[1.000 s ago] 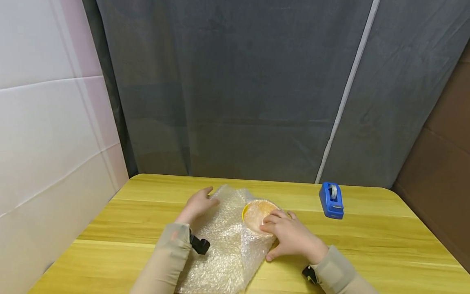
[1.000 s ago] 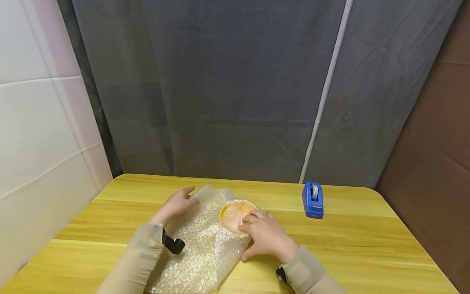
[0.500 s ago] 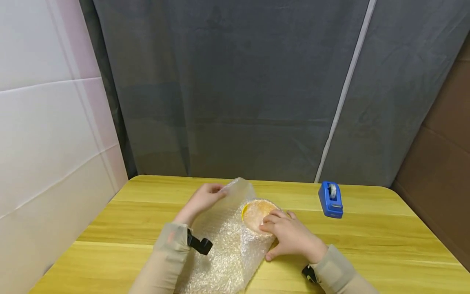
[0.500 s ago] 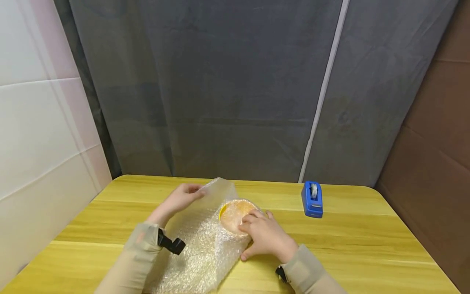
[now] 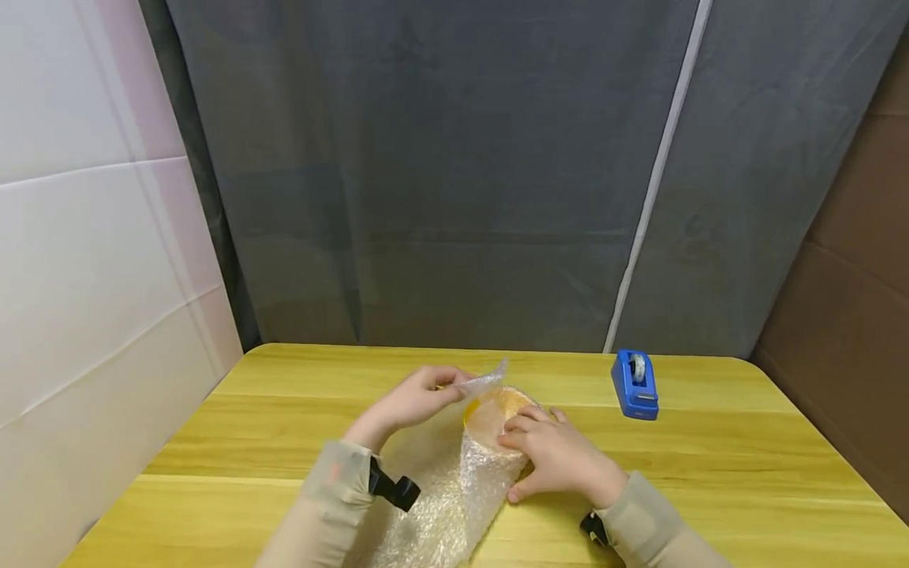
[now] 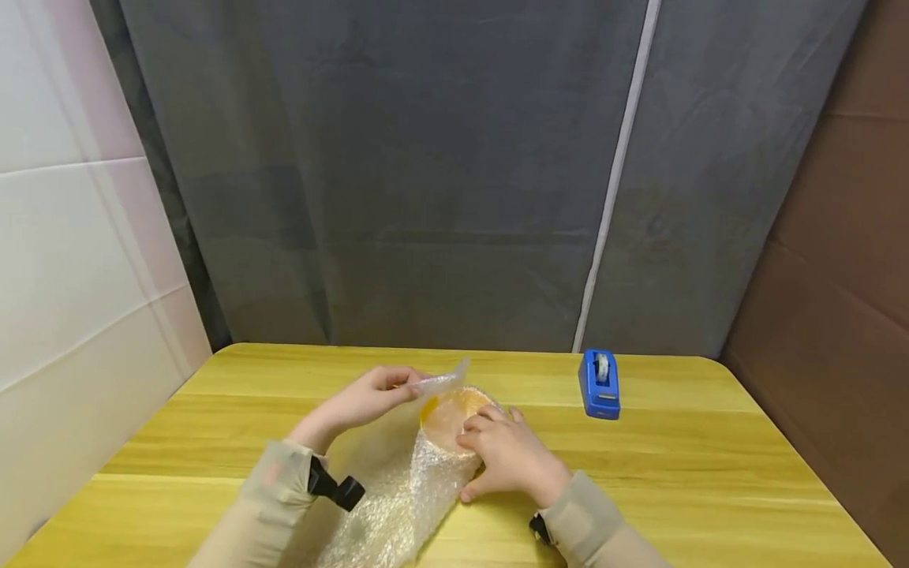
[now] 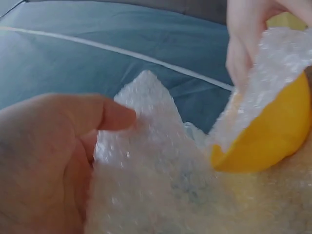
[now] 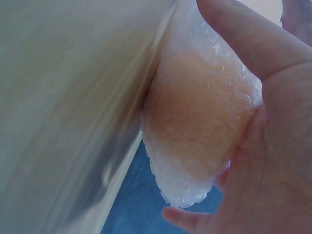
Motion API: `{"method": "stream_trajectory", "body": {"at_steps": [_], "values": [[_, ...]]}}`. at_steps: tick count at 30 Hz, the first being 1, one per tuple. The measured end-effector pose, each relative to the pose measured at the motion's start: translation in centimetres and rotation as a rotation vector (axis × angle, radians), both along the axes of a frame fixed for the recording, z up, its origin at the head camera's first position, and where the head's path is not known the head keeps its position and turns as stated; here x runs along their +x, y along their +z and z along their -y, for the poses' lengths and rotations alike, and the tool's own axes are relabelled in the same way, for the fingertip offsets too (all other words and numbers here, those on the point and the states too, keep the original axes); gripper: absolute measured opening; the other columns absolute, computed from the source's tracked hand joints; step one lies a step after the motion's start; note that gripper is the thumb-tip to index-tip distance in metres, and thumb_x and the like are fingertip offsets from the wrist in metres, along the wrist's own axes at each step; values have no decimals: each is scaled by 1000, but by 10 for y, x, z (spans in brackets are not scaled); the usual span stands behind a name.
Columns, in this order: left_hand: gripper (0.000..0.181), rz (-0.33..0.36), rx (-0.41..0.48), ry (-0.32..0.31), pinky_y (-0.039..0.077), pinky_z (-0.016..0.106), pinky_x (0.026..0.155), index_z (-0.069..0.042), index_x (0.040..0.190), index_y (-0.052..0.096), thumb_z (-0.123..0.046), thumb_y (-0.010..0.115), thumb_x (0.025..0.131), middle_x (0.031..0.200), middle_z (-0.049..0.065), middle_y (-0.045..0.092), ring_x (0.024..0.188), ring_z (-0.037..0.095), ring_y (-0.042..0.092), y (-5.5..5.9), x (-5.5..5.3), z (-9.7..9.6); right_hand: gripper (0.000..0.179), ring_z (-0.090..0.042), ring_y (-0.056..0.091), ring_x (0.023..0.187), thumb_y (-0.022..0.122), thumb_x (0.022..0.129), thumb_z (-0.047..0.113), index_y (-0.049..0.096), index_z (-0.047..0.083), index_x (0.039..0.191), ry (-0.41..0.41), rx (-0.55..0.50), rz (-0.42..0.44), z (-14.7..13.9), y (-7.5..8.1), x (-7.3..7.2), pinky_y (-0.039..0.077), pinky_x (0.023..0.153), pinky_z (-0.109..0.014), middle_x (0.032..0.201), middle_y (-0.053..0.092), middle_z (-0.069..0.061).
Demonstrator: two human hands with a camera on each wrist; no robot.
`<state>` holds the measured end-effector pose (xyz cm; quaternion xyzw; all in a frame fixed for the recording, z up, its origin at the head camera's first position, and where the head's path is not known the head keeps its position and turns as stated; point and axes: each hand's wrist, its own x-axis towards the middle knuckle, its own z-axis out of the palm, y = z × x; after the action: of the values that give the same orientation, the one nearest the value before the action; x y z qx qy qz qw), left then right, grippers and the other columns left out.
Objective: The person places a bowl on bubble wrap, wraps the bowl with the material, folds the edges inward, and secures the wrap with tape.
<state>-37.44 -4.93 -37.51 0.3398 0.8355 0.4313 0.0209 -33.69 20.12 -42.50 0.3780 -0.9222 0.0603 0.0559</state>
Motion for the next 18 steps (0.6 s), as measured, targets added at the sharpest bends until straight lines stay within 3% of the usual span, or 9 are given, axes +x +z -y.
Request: {"method": "stream_trajectory", "body": {"at_steps": [3, 5, 7, 11, 14, 18], "values": [[22, -16, -51, -66, 43, 44, 100, -6, 101, 68, -19, 51, 98, 130, 8, 61, 123, 26, 52, -3, 2, -6, 75, -27, 43, 125, 77, 67, 58, 65, 12, 125, 9, -2, -11, 0, 0, 0, 31, 97, -69, 129, 58, -4], [22, -24, -89, -95, 41, 46, 102, -7, 100, 66, -20, 49, 99, 133, 8, 58, 127, 28, 49, -5, 2, -10, 75, -27, 43, 125, 76, 68, 58, 66, 12, 125, 14, -1, -15, 0, 0, 0, 31, 97, -69, 128, 58, -4], [22, -30, -124, -112, 40, 46, 102, -8, 99, 64, -21, 47, 99, 135, 6, 57, 128, 27, 47, -8, 3, -13, 74, -29, 42, 127, 76, 69, 58, 65, 11, 125, 15, 3, -14, 1, 1, 0, 31, 97, -69, 129, 57, -5], [27, -33, -163, -110, 42, 43, 99, -10, 115, 65, -21, 46, 99, 134, 5, 58, 124, 23, 50, -11, 4, -16, 75, -38, 37, 133, 76, 70, 57, 63, 11, 128, 4, 12, 11, 0, 3, 1, 27, 99, -70, 134, 55, -7], [32, -31, -184, -99, 43, 43, 98, -10, 124, 62, -23, 46, 99, 133, 6, 59, 122, 23, 52, -13, 4, -17, 77, -42, 29, 137, 78, 69, 53, 60, 11, 132, -5, 5, 62, -1, 7, 3, 22, 102, -71, 140, 51, -9], [36, -39, -203, -95, 44, 45, 98, -8, 127, 61, -25, 46, 99, 131, 8, 60, 121, 26, 54, -14, 4, -20, 86, -39, 19, 143, 82, 67, 47, 54, 7, 138, -20, -3, 144, -6, 17, 7, 14, 105, -71, 147, 44, -11]]}}
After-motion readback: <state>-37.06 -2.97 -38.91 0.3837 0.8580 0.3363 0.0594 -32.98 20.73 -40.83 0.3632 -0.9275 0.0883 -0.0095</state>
